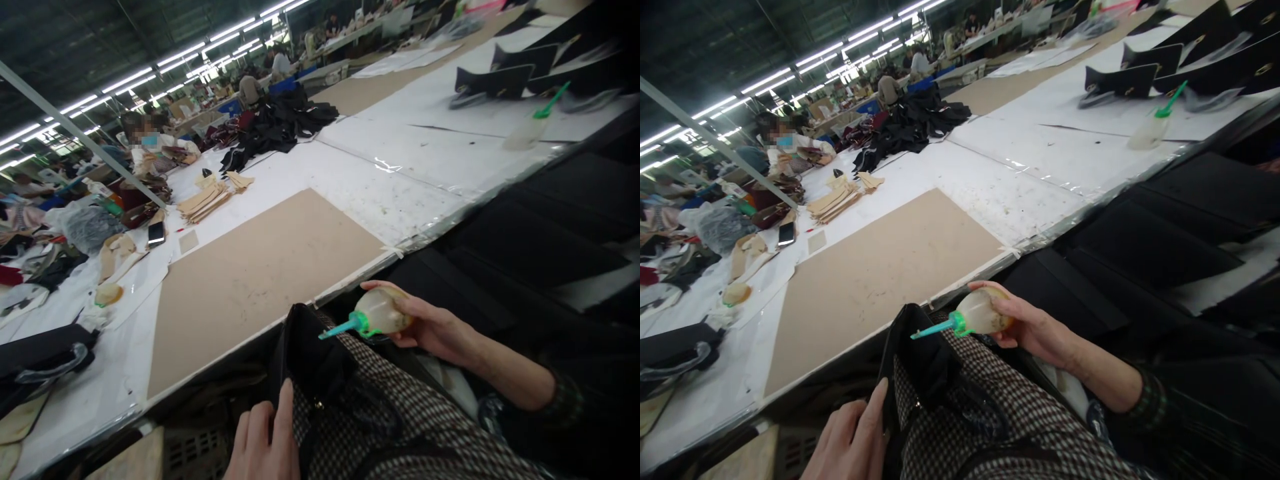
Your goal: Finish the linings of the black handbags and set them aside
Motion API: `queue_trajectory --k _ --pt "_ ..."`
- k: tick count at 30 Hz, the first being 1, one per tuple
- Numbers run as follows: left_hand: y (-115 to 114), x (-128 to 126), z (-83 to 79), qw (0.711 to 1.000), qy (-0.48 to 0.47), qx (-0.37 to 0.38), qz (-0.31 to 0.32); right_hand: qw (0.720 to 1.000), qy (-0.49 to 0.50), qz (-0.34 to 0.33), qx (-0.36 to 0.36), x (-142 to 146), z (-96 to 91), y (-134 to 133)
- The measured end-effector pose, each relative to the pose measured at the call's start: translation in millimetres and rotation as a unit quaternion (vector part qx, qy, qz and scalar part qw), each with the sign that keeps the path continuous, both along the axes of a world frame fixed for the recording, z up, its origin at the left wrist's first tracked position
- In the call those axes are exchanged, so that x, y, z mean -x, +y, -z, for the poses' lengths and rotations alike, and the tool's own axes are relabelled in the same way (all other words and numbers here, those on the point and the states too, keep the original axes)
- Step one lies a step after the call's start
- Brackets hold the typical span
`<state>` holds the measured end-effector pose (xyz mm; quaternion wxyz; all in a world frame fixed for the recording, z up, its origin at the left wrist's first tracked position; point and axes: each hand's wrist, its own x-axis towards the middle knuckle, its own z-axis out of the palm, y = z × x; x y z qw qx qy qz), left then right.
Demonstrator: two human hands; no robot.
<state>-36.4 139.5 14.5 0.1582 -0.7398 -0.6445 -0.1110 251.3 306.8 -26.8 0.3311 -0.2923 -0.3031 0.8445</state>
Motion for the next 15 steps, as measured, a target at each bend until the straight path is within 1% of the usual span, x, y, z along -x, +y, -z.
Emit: queue_trajectory --k 4,7,9,11,15 --pt "4.7 2.5 0.2 1.000 -0.009 0.000 -0.017 0.999 0.016 0.037 0.022 10.9 8.5 -10.0" --pt "10.3 4.5 -4.2 0.999 -0.039 -0.014 -0.008 0.996 0.018 0.068 0.054 25.1 9.9 -11.7" --pt "15.2 5.4 -9.0 0.998 -0.059 -0.034 0.003 0.994 0.020 0.083 0.069 31.6 7.2 -10.9" --pt "20.3 5.1 -14.2 0.995 -0.081 -0.049 0.013 0.994 0.025 0.086 0.069 33.2 2.6 -9.4" --pt "31.2 2.6 -22.4 0.993 -0.119 -0.014 0.019 0.995 0.027 0.082 0.049 24.2 -6.2 -7.3"
